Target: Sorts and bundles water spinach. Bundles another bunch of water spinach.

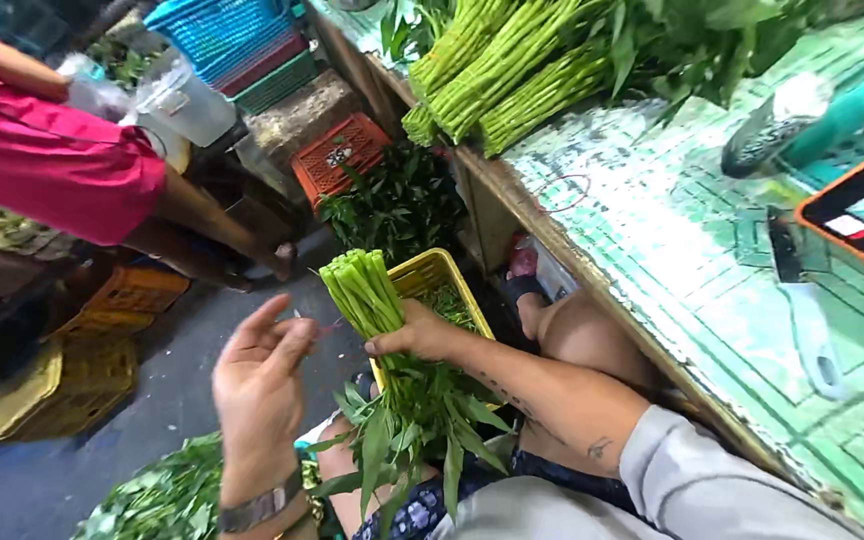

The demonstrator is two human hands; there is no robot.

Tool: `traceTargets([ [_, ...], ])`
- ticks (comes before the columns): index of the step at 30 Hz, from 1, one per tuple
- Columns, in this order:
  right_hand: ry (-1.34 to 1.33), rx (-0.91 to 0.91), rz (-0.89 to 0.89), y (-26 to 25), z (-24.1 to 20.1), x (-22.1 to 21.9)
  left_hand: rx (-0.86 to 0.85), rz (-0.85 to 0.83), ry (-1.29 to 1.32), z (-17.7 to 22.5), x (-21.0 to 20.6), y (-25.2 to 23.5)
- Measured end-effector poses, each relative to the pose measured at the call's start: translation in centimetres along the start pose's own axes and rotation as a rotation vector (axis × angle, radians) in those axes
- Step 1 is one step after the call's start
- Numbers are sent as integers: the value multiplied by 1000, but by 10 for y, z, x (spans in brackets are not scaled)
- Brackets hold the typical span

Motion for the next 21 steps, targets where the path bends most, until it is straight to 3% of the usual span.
traceTargets([
  [2, 47, -39, 61, -6, 4, 3, -69, 5, -120, 22, 3, -10],
  [4, 110, -60, 82, -12, 14, 5, -4, -66, -115, 44, -11, -18],
  [8, 201, -73, 60, -22, 28, 1, 317, -358, 433, 74, -66, -36],
  [10, 240, -51, 54, -20, 28, -4, 316, -508, 559, 93, -102, -37],
  [12, 272, -11, 55, -9, 22, -6, 73, -634, 388, 112, -144, -34],
  [14, 376, -14, 20, 8, 10, -6, -330, -687, -97, 115, -187, -37],
  [16, 513, -151, -30, 21, 2, -4, -601, -689, -540, 88, -230, -48],
  [18, 634, -342, -139, 32, -14, -1, -673, -713, -728, 53, -261, -60],
  [21, 718, -282, -164, 40, -20, -1, -725, -687, -814, 29, -277, -66],
])
Point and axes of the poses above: each hand's wrist, its own y-axis away from the middle knuckle, its own x-axis out of the back of the hand, z = x × y, the point moved 2 cm from there along -y, towards the middle knuckle, and after that the axes turned 4 degrees about -x, right-handed, at the moved point
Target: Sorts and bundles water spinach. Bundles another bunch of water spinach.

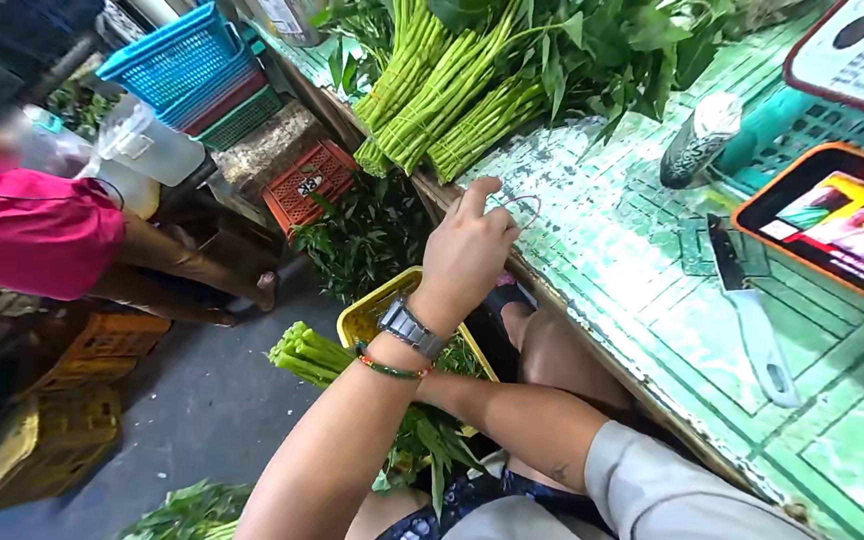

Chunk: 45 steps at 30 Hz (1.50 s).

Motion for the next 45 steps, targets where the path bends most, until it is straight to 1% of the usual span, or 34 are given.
traceTargets([
  [1, -68, 2, 20, 5, 3, 0, -43, 0, -43, 2, -2, 1],
  [3, -252, -77, 34, 12, 11, -1, -145, 11, -136, 3, -6, 1],
  [4, -234, -110, 24, 12, 6, 1, -154, 27, -134, 2, -6, 0],
  [5, -189, -83, 47, 7, 5, 0, -124, 46, -69, 1, -1, -1],
  [6, -145, -10, 88, -2, 6, -2, -44, 57, 62, 2, 13, 1],
  [7, -132, 56, 99, -11, 4, -1, 71, 52, 235, 1, 34, 6],
  [8, -166, 120, 122, -20, 3, 0, 197, 55, 412, -2, 58, 14],
  [9, -259, 178, 182, -33, 5, -2, 290, 90, 569, -7, 80, 27],
  [10, -337, 196, 208, -47, 8, -6, 350, 141, 668, -15, 101, 43],
  [11, -368, 183, 195, -56, 10, -9, 391, 195, 706, -23, 120, 63],
  [13, -360, 174, 187, -66, 12, -9, 476, 276, 634, -36, 159, 105],
  [15, -331, 189, 206, -72, 15, -11, 599, 331, 474, -44, 190, 151],
  [17, -298, 186, 198, -73, 15, -12, 717, 412, 275, -56, 212, 194],
  [19, -254, 164, 199, -73, 14, -15, 820, 535, 198, -67, 225, 233],
  [20, -242, 152, 192, -73, 14, -16, 857, 618, 232, -72, 229, 247],
  [22, -235, 133, 180, -72, 14, -18, 874, 773, 429, -72, 232, 267],
  [23, -230, 130, 181, -71, 15, -19, 840, 814, 546, -64, 233, 273],
  [24, -232, 131, 180, -71, 17, -21, 799, 821, 632, -54, 234, 274],
  [25, -239, 131, 171, -70, 18, -21, 736, 786, 671, -43, 235, 270],
  [26, -237, 128, 172, -70, 20, -22, 654, 701, 640, -32, 235, 265],
  [27, -239, 117, 162, -69, 21, -22, 539, 595, 535, -23, 233, 258],
  [29, -241, 127, 150, -68, 22, -22, 274, 333, 209, -10, 225, 241],
  [30, -243, 149, 140, -67, 22, -23, 171, 204, 71, -9, 216, 234],
  [31, -244, 176, 128, -66, 22, -24, 110, 85, -20, -13, 205, 229],
  [32, -232, 203, 113, -64, 21, -25, 89, -17, -55, -21, 194, 227],
  [34, -174, 234, 80, -61, 17, -24, 133, -180, -48, -41, 175, 226],
  [36, -110, 226, 56, -58, 13, -24, 179, -295, -34, -59, 162, 227],
  [38, -75, 199, 36, -55, 10, -24, 160, -302, -10, -71, 153, 229],
  [41, -38, 168, 29, -55, 9, -25, 163, -251, 65, -82, 142, 230],
  [43, -12, 162, 28, -56, 7, -27, 244, -239, 98, -84, 136, 231],
  [45, -8, 164, 28, -59, 9, -29, 350, -237, 69, -85, 132, 234],
])
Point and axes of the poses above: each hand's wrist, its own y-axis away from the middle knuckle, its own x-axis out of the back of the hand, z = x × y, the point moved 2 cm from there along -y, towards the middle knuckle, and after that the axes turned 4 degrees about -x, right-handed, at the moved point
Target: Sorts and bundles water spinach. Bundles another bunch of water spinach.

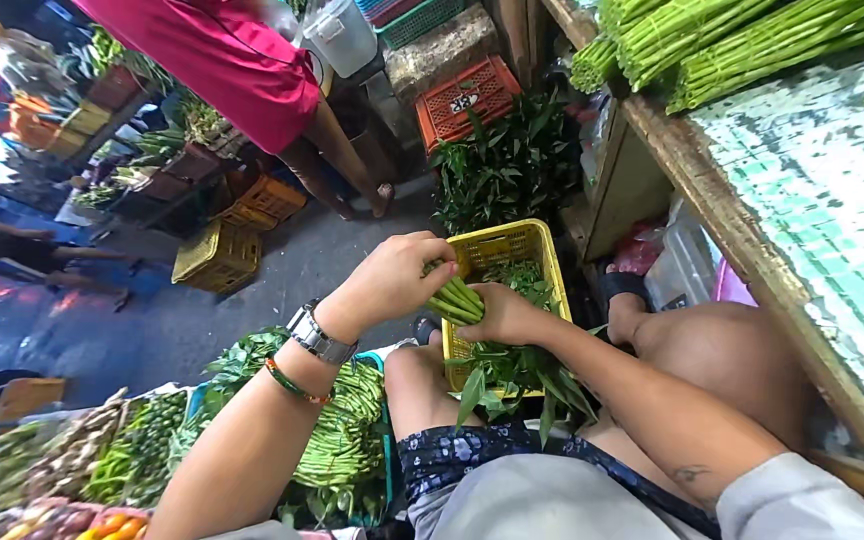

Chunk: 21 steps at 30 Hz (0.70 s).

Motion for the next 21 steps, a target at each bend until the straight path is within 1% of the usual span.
traceTargets([
  [3, 0, 4, 4, -1, 4, -4, 177, -35, -17, 0, -2, 3],
  [6, 52, -29, -6, 0, 5, -9, 454, -166, 91, -1, 3, 2],
  [7, 84, -50, -4, 1, 4, -11, 517, -197, 129, -3, 2, 3],
  [9, 155, -84, 16, 2, 2, -15, 568, -210, 194, -6, -2, 5],
  [12, 173, -111, 27, 2, 2, -14, 510, -165, 337, -6, -5, 11],
  [14, 133, -122, 41, 2, 2, -10, 434, -77, 449, -11, -1, 20],
  [15, 127, -124, 44, 2, 2, -8, 391, -5, 482, -14, 1, 25],
  [16, 122, -123, 46, 1, 1, -7, 357, 58, 478, -17, 3, 31],
  [18, 101, -117, 48, 0, 1, -6, 282, 172, 367, -18, 6, 43],
  [19, 90, -110, 48, 0, 1, -6, 218, 220, 315, -18, 7, 48],
  [21, 67, -89, 43, -1, 3, -6, 99, 298, 319, -15, 8, 53],
])
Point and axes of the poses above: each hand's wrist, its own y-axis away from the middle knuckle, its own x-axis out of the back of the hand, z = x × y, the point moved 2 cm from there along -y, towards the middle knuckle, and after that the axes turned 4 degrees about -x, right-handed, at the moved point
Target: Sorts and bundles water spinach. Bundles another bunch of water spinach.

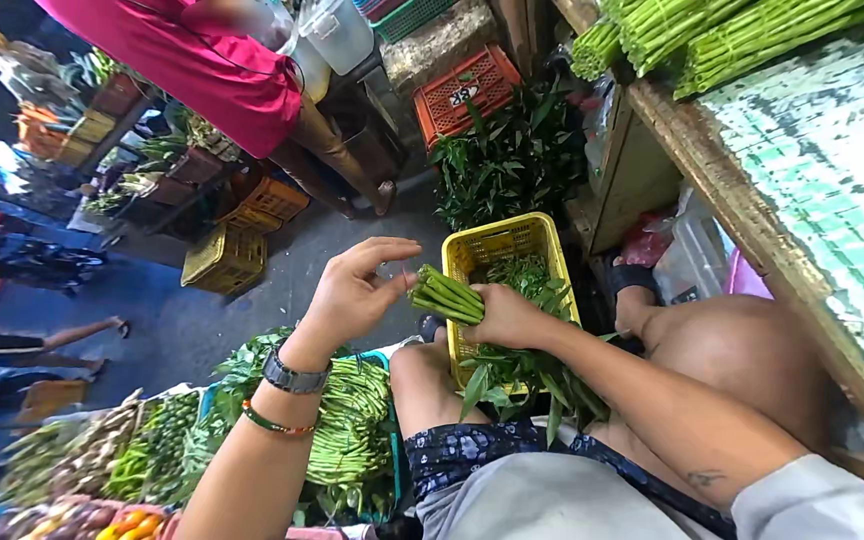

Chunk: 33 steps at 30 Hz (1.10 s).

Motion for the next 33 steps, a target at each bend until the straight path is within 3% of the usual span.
traceTargets([
  [2, -9, 31, -7, -2, 2, -1, -63, -48, 17, 11, 1, 2],
  [7, 176, 29, -119, 3, -6, -6, -68, -483, -529, 38, -33, -10],
  [9, 125, 101, -96, 9, -7, 0, -3, -562, -480, 25, -33, -15],
  [11, -43, 172, -3, 12, -4, 14, 161, -439, -251, 5, -11, -11],
  [13, -268, 268, 109, 16, -1, 29, 284, -194, -101, -19, -1, 0],
  [15, -415, 240, 239, 14, 0, 34, 343, -24, -42, -37, -26, 17],
  [16, -472, 179, 301, 9, 1, 32, 353, -26, 18, -33, -50, 25],
  [18, -584, 74, 354, -4, 5, 27, 222, -134, 71, 5, -93, 33],
  [20, -660, -1, 347, -10, 8, 22, -49, -53, 197, 48, -105, 38],
  [22, -733, -41, 334, -7, 8, 23, -115, 247, 588, 64, -74, 34],
  [24, -825, -13, 281, 3, 4, 23, -83, 680, 1018, 47, -32, 23],
  [26, -841, 66, 220, 9, -4, 22, 27, 1033, 1117, 13, -12, 6],
  [28, -808, 140, 177, 8, -8, 18, 27, 1045, 710, -23, -28, -6],
  [30, -797, 175, 169, 8, -10, 17, 28, 925, 257, -40, -51, -19],
  [31, -822, 196, 164, 9, -9, 18, 45, 876, 268, -42, -58, -25],
  [33, -874, 264, 118, 12, -7, 25, 120, 719, 650, -41, -54, -35],
])
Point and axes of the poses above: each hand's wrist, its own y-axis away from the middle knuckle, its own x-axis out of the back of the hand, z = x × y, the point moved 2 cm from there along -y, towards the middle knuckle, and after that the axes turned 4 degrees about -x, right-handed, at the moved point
